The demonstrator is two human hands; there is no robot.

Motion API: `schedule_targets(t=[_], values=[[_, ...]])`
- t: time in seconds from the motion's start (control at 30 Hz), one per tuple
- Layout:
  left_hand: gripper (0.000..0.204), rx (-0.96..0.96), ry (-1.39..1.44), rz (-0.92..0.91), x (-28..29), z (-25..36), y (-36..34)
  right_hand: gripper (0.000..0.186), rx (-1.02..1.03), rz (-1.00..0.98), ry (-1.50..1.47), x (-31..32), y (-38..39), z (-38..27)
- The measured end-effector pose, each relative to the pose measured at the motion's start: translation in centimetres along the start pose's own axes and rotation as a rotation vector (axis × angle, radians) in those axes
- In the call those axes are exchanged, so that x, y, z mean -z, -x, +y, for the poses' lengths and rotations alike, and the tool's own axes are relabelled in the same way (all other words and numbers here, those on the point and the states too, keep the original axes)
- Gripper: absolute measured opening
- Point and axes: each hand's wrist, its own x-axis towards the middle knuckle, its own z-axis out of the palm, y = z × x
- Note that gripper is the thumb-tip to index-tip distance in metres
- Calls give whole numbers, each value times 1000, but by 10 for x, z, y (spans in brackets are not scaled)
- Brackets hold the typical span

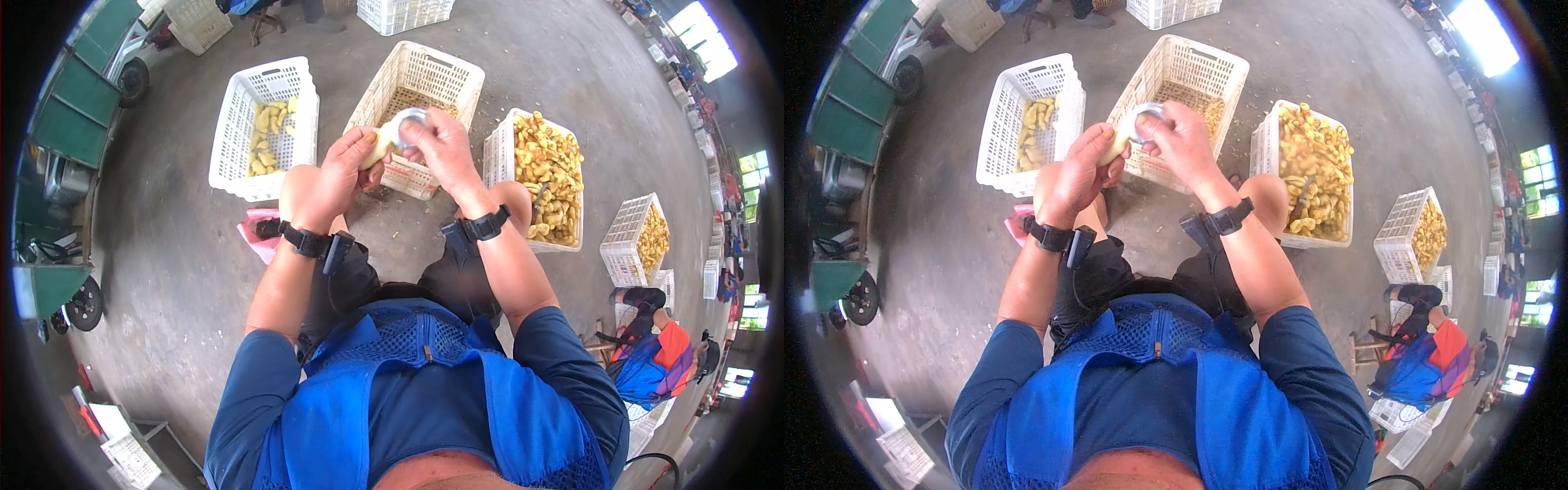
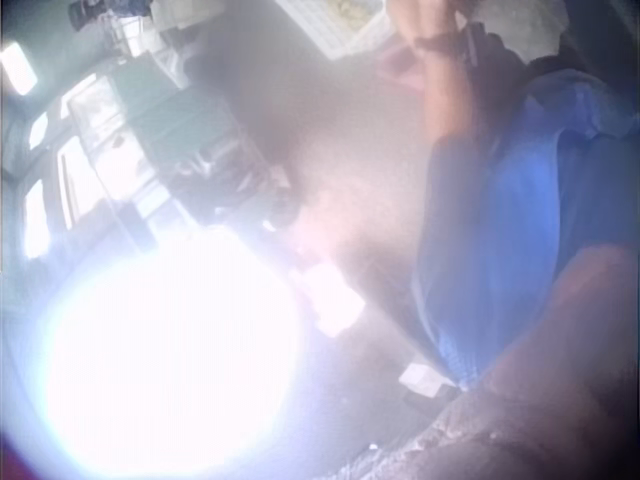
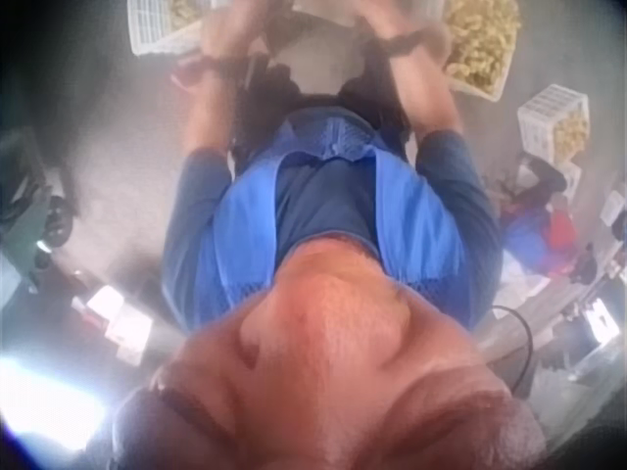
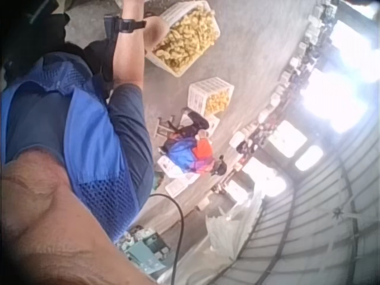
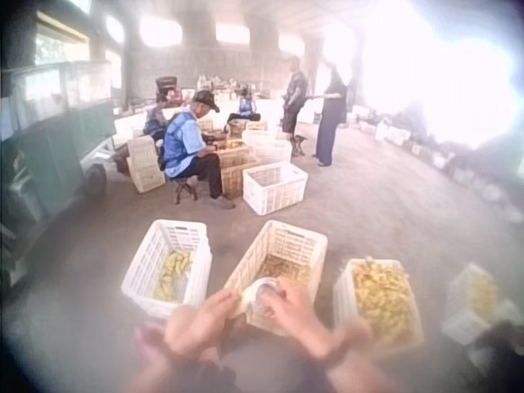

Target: The person peels ginger by hand using a metal peeling ring, placing the peeled pieces and skin into crates.

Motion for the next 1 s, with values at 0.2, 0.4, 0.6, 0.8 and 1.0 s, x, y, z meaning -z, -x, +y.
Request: schedule_targets(t=[0.2,0.4,0.6,0.8,1.0], values=[[28,1,121,18,-17,13,18,20,17,122,0,13,5,-7],[30,36,141,13,-13,1,21,20,58,-54,-8,-13,26,-15],[30,84,231,-45,-28,5,26,22,21,206,-47,20,13,-3],[31,140,229,73,-29,6,29,22,52,-38,-154,-7,33,-15],[33,176,251,120,-39,4,28,21,-25,122,-64,3,26,-5]])
